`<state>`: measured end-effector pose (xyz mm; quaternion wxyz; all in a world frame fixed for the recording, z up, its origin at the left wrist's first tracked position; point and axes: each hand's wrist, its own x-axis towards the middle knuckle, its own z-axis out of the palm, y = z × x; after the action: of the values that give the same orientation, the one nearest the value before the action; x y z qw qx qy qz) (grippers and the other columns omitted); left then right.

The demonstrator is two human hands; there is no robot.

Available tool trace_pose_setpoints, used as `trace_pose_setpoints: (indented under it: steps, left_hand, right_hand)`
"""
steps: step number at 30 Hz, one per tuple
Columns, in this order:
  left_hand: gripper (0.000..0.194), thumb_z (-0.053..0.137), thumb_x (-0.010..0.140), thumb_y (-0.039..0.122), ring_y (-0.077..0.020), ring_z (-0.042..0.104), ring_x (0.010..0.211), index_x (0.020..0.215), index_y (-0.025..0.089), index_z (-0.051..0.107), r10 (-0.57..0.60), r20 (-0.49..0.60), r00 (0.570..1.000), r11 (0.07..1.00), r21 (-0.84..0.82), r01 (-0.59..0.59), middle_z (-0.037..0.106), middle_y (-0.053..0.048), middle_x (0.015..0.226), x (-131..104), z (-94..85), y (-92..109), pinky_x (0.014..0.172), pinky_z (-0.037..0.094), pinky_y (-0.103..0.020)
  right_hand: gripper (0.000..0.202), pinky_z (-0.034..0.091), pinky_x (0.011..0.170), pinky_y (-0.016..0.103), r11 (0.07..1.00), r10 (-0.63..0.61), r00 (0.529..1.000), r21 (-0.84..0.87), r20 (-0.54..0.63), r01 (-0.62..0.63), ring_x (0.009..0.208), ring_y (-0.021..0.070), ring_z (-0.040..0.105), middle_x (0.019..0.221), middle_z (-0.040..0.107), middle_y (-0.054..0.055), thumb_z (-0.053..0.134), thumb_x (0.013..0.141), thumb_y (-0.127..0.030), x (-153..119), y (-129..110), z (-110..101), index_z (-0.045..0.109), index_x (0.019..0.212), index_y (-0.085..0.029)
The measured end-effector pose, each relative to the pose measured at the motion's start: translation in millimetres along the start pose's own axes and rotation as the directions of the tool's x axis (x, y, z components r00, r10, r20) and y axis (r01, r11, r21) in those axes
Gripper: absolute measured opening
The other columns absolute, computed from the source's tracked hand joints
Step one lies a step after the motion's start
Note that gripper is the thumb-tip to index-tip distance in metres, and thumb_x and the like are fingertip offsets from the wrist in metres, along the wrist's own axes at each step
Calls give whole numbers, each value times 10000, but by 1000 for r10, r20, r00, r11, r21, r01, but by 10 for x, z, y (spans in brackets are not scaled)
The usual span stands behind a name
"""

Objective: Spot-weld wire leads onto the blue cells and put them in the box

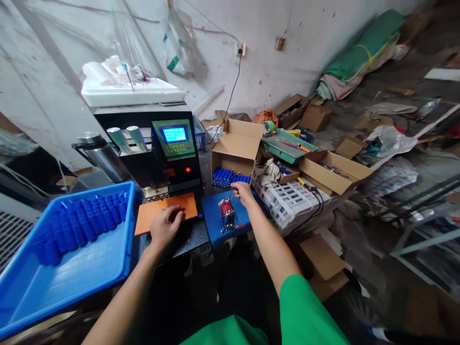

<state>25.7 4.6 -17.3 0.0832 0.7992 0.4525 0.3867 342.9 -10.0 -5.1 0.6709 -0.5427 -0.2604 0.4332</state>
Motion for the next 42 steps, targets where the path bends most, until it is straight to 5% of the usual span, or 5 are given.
trace_pose_setpoints:
  steps: [9, 16, 23, 29, 42]
  left_hand:
    - [288, 546, 913, 406, -208, 692, 914, 1040, 178, 667, -7, -68, 998, 941, -339, -17, 736, -71, 989, -77, -132, 278, 843, 543, -353]
    - [188, 620, 900, 322, -199, 668, 817, 1012, 183, 679, 221, -163, 962, 968, -82, -236, 724, -81, 894, -224, -268, 898, 769, 489, -322]
    - [172, 596, 897, 314, -172, 643, 727, 906, 190, 715, -32, -167, 985, 968, -249, -11, 713, -62, 815, -336, -335, 694, 734, 470, -296]
    - [287, 746, 737, 438, -142, 597, 599, 745, 152, 731, -416, 111, 903, 615, -697, 369, 699, -41, 672, -394, -529, 549, 604, 467, -259]
    - [390, 806, 639, 505, -112, 542, 523, 669, 130, 704, -456, 286, 843, 487, -712, 506, 661, -31, 587, -685, -788, 260, 555, 433, -246]
  right_hand:
    - [196, 236, 388, 184, 955, -144, 988, 255, -52, 153, 494, 68, 422, 551, 462, -52, 725, 570, -283, -528, -395, 441, 579, 640, -174]
    - [209, 266, 425, 209, 939, -89, 994, 339, 62, 63, 510, 77, 412, 558, 472, -53, 721, 607, -310, -1115, -246, 1132, 555, 646, -189]
    - [227, 282, 454, 225, 946, -20, 985, 323, 170, -37, 510, 87, 398, 555, 474, -47, 715, 621, -353, -1375, -37, 1438, 549, 642, -199]
    - [258, 406, 596, 238, 995, -98, 937, 60, 336, 83, 706, 135, 544, 742, 609, -4, 726, 683, -421, -1454, 105, 1391, 678, 794, -193]
    - [252, 448, 685, 299, 952, -50, 720, -187, 692, 245, 658, 152, 554, 686, 631, 3, 735, 712, -429, -1594, 347, 1480, 667, 713, -185]
